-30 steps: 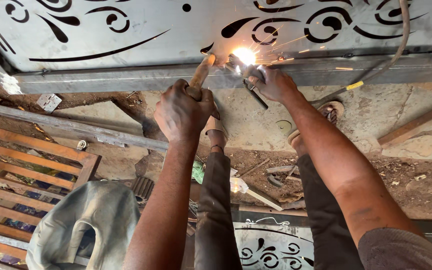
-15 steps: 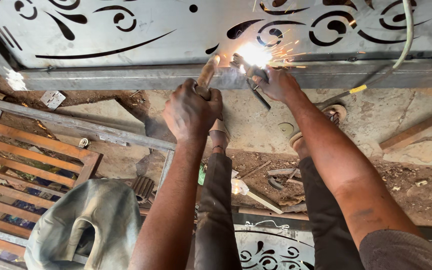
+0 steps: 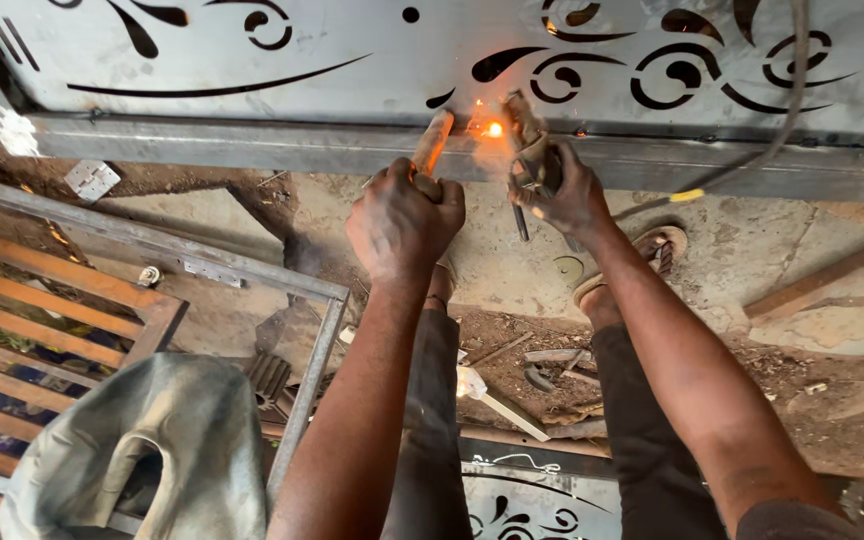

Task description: The person welds components onto a decorative metal gate while another person assists by holding parts in place.

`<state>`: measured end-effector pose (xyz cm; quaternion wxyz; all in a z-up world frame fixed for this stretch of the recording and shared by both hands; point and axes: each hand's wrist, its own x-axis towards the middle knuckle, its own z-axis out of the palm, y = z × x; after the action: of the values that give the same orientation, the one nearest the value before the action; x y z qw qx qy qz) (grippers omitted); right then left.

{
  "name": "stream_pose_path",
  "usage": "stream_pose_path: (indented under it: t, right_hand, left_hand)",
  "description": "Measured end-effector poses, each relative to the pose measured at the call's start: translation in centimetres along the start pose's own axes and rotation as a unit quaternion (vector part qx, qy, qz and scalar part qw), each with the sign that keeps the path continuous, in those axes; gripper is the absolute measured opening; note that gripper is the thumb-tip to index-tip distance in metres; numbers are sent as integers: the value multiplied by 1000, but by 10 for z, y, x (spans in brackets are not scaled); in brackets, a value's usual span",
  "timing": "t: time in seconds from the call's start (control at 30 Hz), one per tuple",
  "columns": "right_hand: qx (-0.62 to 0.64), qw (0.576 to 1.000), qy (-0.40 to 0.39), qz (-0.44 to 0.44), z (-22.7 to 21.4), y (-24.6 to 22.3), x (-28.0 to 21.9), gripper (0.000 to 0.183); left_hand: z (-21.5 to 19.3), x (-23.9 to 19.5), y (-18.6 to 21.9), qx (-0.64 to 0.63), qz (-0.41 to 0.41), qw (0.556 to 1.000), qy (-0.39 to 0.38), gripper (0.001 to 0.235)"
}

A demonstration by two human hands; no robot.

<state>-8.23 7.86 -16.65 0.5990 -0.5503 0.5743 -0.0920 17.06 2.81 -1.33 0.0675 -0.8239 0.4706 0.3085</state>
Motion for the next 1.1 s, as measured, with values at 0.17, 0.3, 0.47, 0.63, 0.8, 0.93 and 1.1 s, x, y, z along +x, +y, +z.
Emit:
stream_pose_path:
  t: [0.17,0.3,0.47,0.63,0.8,0.93,1.1]
  right_hand:
    - [-73,989,23,128,8,-12,-19,107]
    - [-96,981,12,168,15,-4,-32,100]
    - [-63,988,50,132,29,-20,-39,69]
    - [-14,989,41,139,61,-54,-23,66]
    - [-76,988,-8,136,109,-60,31,69]
    - [-97,991,10,94,146,-79,58,52]
    - [-100,992,41,67,172,-91,69,59]
  left_hand:
    - [3,-1,-20,-39,7,999,28,33]
    - [-3,7,-64,-82,-57,995,29,39]
    - [-23,37,-130,-87,-139,983,83,48]
    - [-42,66,-168,-91,-98,976,173,48]
    - [-55,88,-170,-108,-116,982,104,48]
    - [-65,100,-169,-89,-119,988,31,35]
    - [-57,88,-171,-90,-96,991,11,48]
